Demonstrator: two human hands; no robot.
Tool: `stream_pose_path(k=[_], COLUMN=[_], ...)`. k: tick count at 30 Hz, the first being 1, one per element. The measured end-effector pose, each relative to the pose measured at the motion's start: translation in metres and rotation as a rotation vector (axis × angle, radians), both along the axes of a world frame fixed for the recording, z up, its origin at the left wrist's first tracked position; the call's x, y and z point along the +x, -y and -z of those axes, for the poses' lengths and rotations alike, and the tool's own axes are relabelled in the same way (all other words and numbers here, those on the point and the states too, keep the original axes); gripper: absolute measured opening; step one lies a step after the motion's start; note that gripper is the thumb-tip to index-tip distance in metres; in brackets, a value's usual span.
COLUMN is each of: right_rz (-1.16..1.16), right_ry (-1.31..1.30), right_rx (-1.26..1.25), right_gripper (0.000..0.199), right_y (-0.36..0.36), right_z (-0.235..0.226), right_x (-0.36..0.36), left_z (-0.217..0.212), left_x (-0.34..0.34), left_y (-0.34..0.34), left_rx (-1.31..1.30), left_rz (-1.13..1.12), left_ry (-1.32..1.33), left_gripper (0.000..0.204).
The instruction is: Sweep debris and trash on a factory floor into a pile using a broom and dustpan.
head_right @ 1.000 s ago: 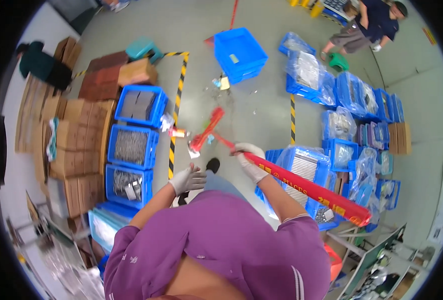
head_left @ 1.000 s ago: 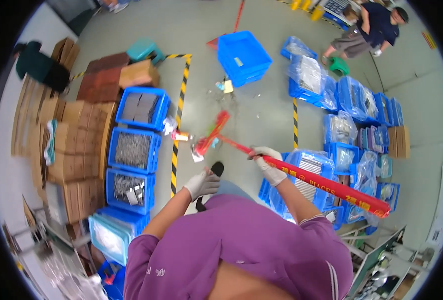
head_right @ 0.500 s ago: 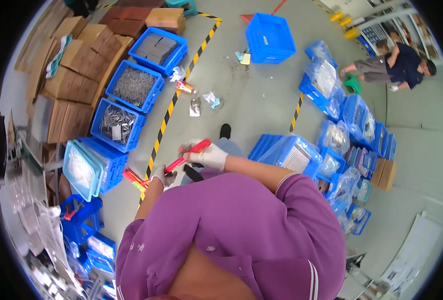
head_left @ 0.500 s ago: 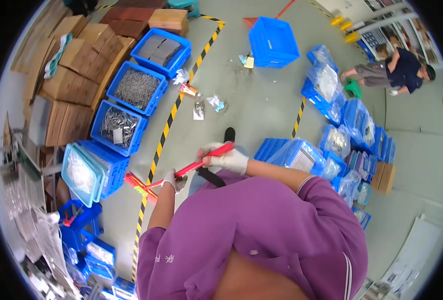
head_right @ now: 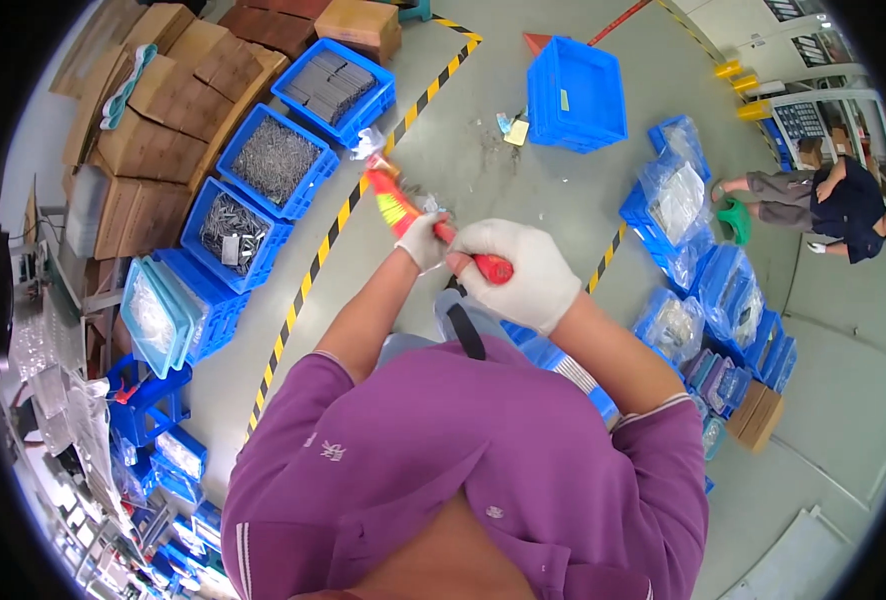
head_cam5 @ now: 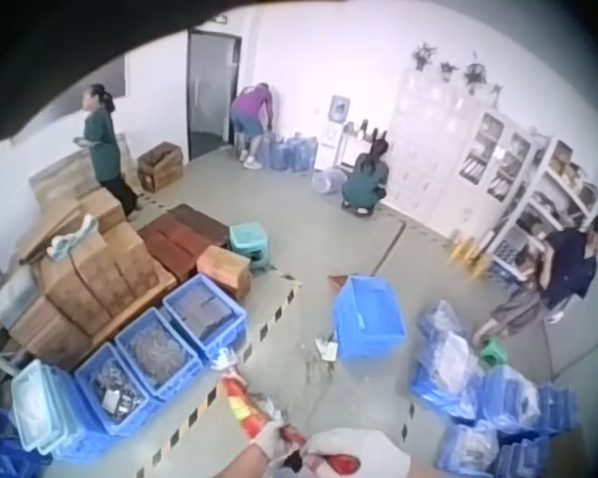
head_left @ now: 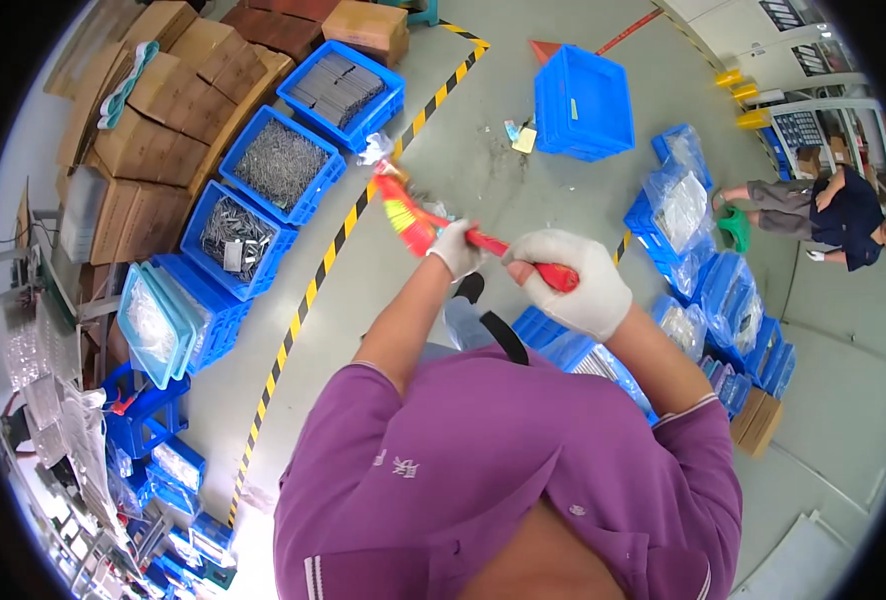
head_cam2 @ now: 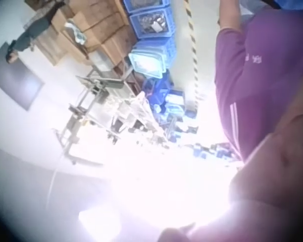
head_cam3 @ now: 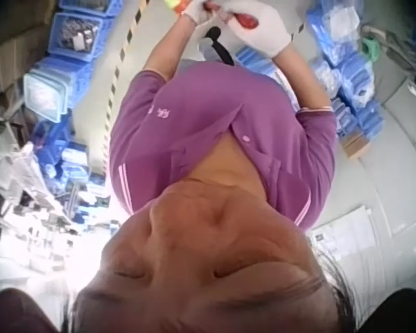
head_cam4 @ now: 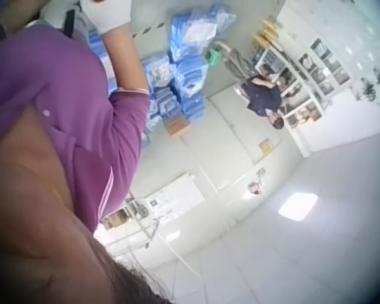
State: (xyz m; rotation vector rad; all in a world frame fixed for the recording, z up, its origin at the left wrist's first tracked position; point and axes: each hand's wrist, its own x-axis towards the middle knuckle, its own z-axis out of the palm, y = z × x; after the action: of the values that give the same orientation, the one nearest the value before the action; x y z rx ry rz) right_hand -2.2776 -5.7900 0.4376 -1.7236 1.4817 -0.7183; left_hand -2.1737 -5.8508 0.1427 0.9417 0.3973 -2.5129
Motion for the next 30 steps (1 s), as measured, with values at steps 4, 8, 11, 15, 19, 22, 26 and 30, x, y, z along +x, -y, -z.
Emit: stream_pose_path(k=[4,8,11,15,19,22,26,30], right_rz=[0.033,0.127,0.194,-0.030,-0.057,-0.057,0.141,0.162], right_ry=[-0.065,0.087,0.237,0.458,0.413,0.350,0.206,0.047], right_rx=[-0.196,-0.264,-0.129,0.347,0.419,0.321,0.258,0.031], right_gripper=[0.007,0.012,0.015,0.020,0.019,0.018,0.015,0.012], right_y=[0.011,0.026,0.030,0.066,0.090,0.119,0.152,0.170], right_z=[-0.023,-0.053,-0.060,-0.007,0.092,0.100,0.057,0.020], right_x=[-0.036,-0.076,-0.094,-0.079,-0.023,-0.021,-0.066,-0.081], left_z=[-0.040,-0.108,-0.128,-0.018,0.048,0.066,0.043,0.045], left_x=[-0.056,-0.066,-0.049,0.035,0.115,0.102,0.015,-0.047], left_y=[0.038,0.045,0.033,0.017,0.027,0.060,0.136,0.194], left_rx=[-0.066,-0.180,-0.176,0.147,0.293,0.227,0.110,-0.098], left_rz=[-0.024,-0.046,-0.082,-0.313,-0.157,-0.071,0.062,0.246], left_ry=[0.104,0.238,0.347,0.444,0.727,0.752,0.513,0.293], left_gripper=[0.012,0.015,0.017,0.011,0.007,0.008,0.014,0.016])
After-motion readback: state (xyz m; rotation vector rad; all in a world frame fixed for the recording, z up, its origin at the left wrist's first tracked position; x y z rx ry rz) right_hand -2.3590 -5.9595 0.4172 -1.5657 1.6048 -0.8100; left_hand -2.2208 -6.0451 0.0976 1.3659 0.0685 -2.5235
